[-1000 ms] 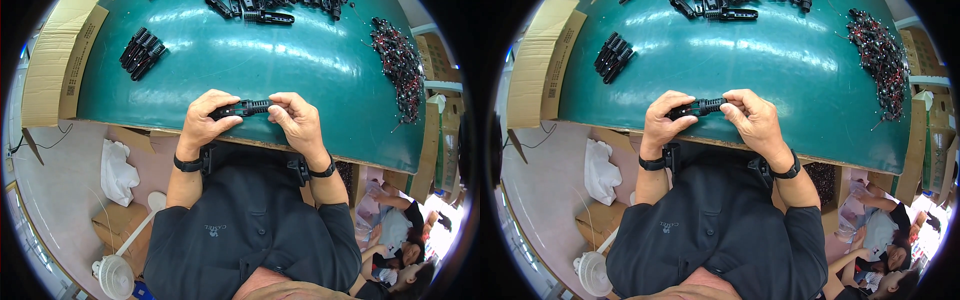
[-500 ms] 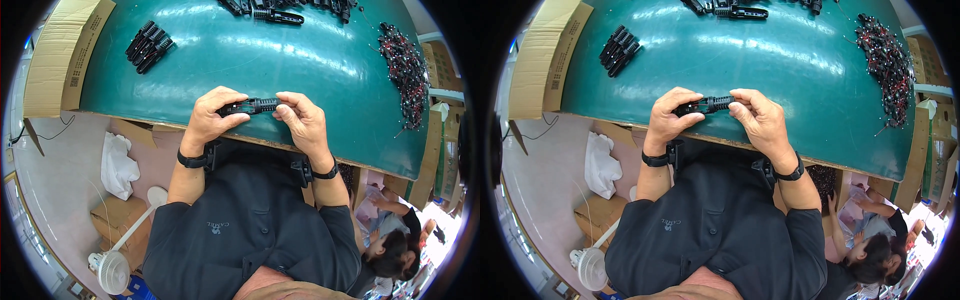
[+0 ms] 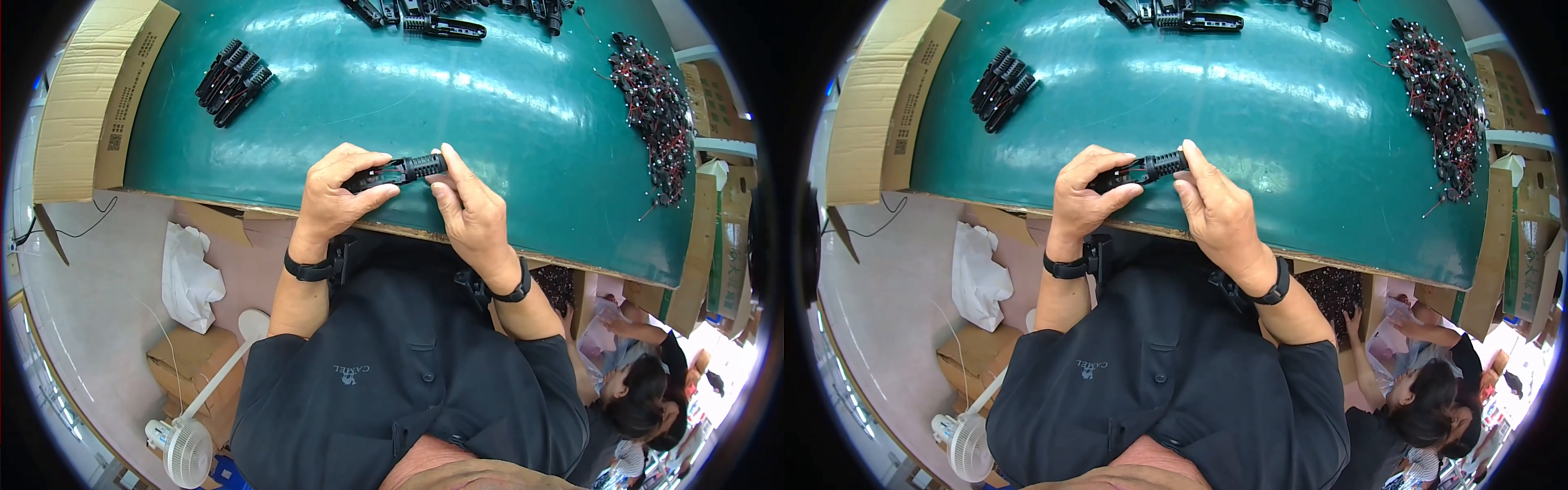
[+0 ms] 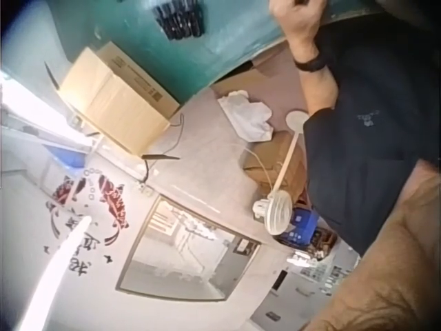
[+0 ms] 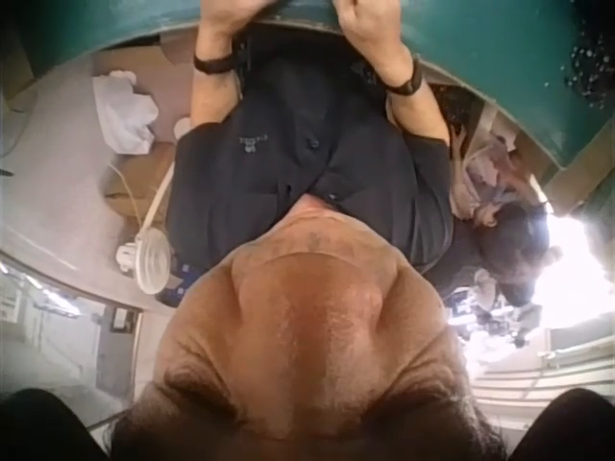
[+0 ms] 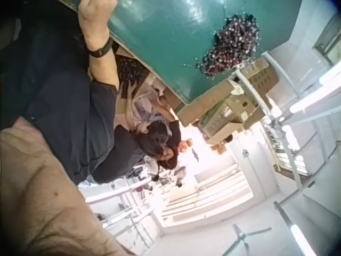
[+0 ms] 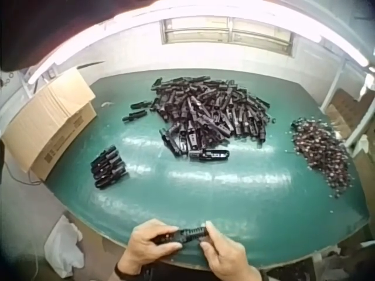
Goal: The person moves plastic housings from a box to the table, then picks up a housing and a wire assembly to insert the wire into the housing. They fit a cap onto the end, press the components together, and place the assembled unit onto the table.
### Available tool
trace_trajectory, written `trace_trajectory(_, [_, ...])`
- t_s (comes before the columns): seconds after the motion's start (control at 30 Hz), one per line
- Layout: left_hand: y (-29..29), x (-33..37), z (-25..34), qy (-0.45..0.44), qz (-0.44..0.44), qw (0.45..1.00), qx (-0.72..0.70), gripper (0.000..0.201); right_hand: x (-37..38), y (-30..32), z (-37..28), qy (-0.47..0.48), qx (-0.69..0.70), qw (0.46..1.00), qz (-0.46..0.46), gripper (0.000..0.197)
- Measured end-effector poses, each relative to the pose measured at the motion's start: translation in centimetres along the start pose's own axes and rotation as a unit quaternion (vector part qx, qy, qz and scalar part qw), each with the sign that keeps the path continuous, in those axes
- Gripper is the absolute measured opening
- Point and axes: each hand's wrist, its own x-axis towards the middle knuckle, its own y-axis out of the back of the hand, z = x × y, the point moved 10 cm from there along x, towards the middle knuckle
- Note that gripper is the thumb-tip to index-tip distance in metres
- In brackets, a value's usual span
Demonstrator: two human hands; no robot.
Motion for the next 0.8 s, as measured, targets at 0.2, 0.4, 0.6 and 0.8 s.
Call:
trace_trajectory(0.2, [0.1, -0.1, -0.1, 0.01, 0.014, 1.0, -0.006, 0.044, -0.6, -1.3, -0.5, 0.003, 0.029, 0.999, -0.015, 0.07])
trace_trajectory(0.4, [0.2, -0.1, -0.1, 0.009, 0.015, 1.0, -0.004, 0.042, -0.6, -1.7, -1.0, 0.002, 0.016, 0.999, -0.029, 0.074])
trace_trajectory(0.6, [0.3, 0.0, -0.3, 0.008, 0.01, 1.0, -0.008, 0.042, -0.8, -2.1, -1.1, 0.016, -0.009, 0.999, -0.029, 0.074])
trace_trajectory(0.8, [0.7, 0.3, 0.7, 0.028, 0.006, 0.999, 0.022, 0.041, -0.8, -1.7, -0.5, -0.01, 0.044, 0.999, -0.022, 0.072])
